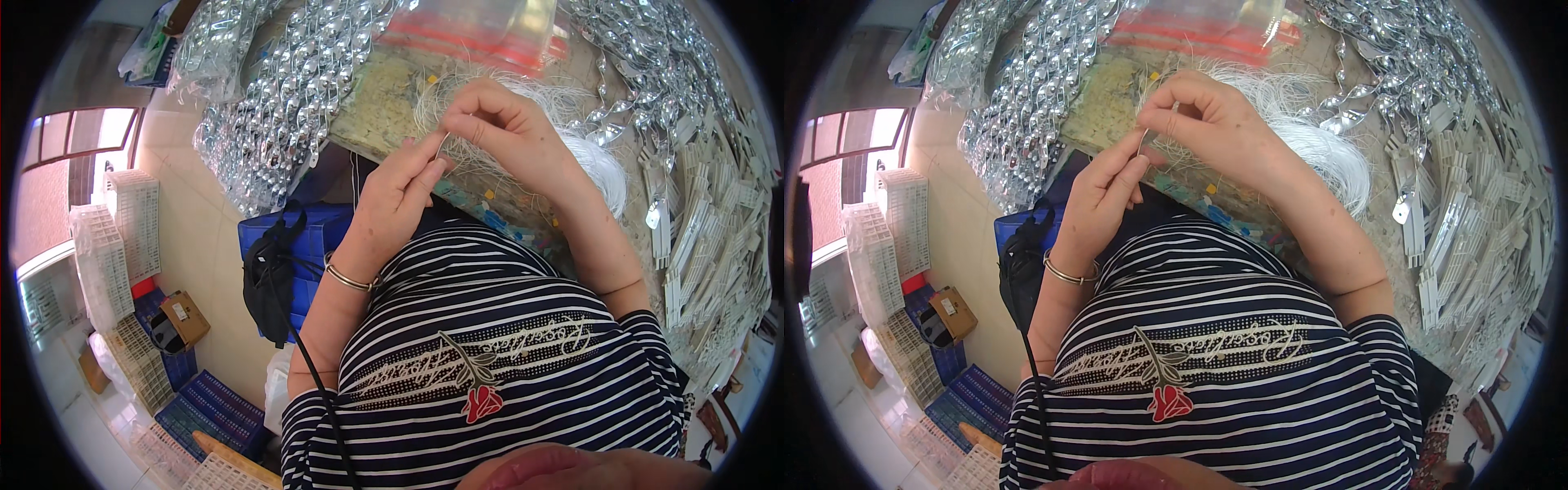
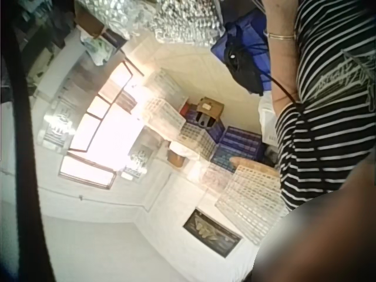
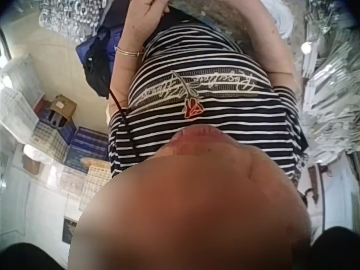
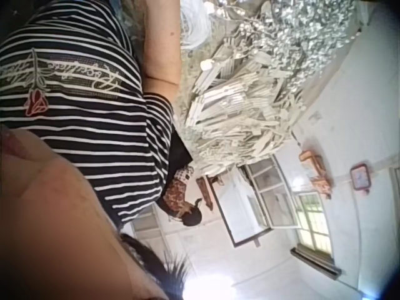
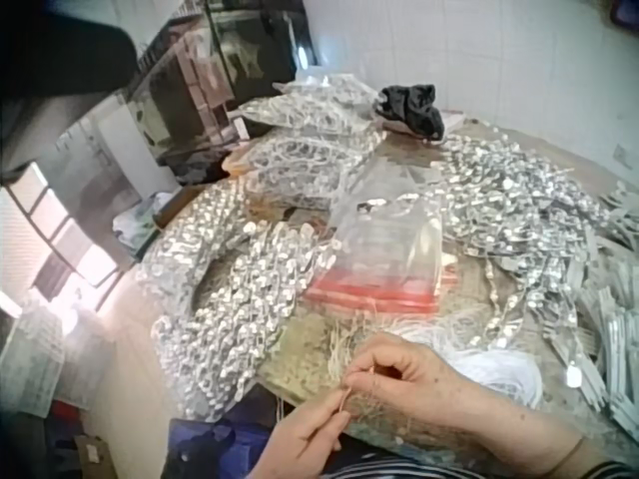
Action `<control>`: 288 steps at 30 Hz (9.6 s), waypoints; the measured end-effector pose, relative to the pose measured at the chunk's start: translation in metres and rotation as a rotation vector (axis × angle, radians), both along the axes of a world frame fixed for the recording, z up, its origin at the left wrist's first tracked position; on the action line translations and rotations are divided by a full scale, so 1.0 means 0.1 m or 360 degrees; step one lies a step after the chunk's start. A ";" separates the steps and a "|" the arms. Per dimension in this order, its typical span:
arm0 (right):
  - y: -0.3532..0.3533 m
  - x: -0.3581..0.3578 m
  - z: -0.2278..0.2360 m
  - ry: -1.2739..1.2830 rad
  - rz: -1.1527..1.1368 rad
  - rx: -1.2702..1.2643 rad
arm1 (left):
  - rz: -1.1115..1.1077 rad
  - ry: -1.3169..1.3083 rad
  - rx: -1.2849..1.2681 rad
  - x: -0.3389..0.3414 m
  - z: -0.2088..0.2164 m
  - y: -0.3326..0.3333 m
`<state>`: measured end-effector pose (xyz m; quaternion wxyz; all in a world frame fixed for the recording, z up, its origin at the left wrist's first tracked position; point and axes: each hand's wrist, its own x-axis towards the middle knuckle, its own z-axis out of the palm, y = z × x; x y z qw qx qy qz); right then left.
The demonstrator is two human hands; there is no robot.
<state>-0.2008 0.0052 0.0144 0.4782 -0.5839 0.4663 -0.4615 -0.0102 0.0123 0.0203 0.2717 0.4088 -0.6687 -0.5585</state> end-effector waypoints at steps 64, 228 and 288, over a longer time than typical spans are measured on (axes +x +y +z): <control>0.04 -0.17 0.35 0.0311 -0.0076 -0.0317 | 0.0312 0.0457 0.0183 -0.11 0.14 -0.08; 0.10 0.02 0.25 -0.0279 0.0072 0.0241 | 0.0523 0.0437 0.0104 -0.07 0.15 -0.01; 0.21 0.20 0.42 0.0725 0.0121 -0.0764 | 0.0416 0.0521 0.0371 0.01 0.21 -0.04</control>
